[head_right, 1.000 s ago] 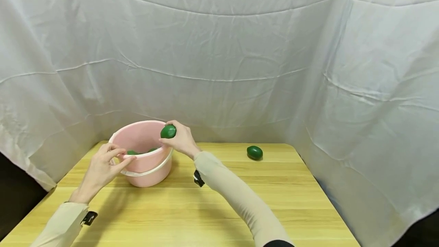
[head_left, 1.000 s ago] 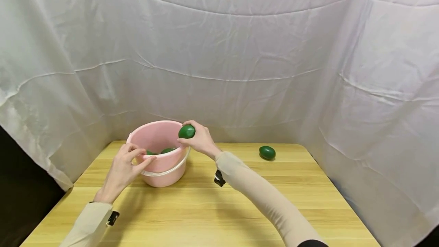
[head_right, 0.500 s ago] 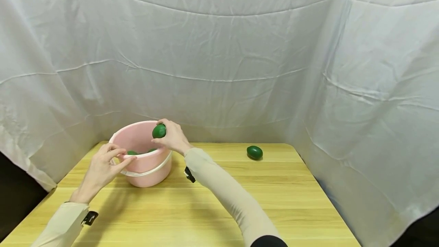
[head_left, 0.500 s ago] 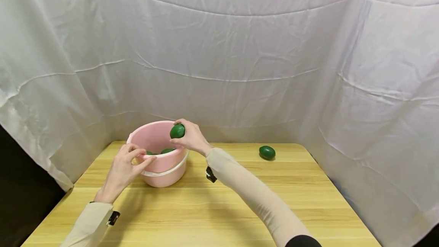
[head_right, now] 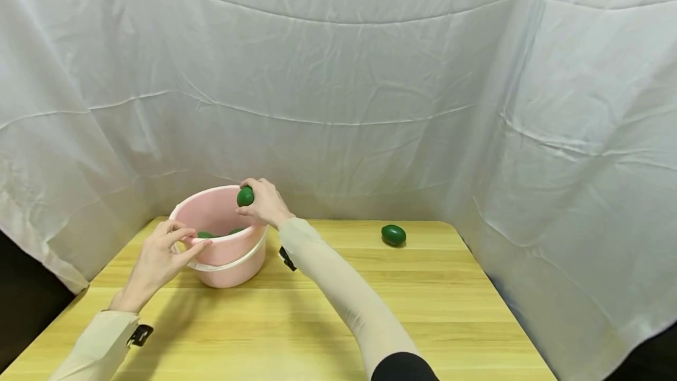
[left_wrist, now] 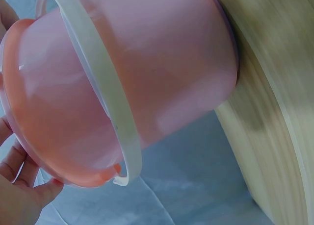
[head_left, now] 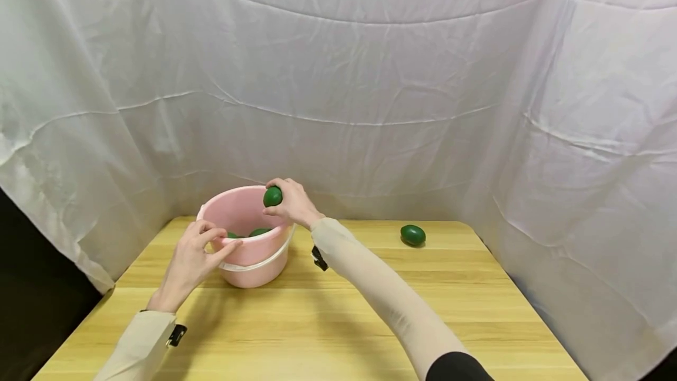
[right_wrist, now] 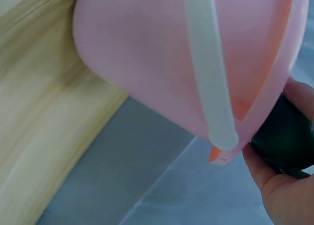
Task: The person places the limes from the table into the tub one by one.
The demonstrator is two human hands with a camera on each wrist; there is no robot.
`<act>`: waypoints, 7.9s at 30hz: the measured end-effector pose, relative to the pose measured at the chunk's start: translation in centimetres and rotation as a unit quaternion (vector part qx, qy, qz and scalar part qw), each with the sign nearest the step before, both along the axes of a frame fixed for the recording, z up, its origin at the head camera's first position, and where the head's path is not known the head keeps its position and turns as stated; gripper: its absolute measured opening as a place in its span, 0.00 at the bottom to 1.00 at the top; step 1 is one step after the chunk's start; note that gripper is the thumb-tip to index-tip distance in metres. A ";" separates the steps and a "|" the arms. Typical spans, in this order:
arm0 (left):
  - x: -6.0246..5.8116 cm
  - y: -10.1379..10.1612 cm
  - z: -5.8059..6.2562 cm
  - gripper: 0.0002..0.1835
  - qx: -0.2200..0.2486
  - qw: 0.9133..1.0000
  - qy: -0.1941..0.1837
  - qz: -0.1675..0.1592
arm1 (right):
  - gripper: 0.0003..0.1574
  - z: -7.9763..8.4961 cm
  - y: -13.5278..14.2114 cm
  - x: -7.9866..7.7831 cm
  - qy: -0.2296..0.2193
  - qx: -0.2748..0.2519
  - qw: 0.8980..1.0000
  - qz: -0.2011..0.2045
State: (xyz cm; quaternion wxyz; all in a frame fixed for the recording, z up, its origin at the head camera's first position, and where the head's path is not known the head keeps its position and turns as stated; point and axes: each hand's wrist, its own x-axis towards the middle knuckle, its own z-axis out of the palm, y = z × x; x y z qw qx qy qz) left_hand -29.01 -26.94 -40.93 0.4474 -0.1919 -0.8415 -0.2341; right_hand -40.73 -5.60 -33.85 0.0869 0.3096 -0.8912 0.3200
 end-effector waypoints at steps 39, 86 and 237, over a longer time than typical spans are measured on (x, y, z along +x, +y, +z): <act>-0.1 -0.1 -0.1 0.14 0.003 1.000 -0.009 0.001 | 0.19 -0.2 0.7 -1.2 -0.017 -0.047 0.999 0.000; 0.4 -0.5 -0.3 0.17 -0.016 0.999 0.038 -0.013 | 0.14 -7.0 10.7 -1.7 -0.008 -0.076 0.996 -0.037; 0.1 0.0 -0.3 0.16 -0.003 1.000 0.018 -0.002 | 0.28 -9.9 19.4 -4.5 -0.197 -0.405 0.882 -0.139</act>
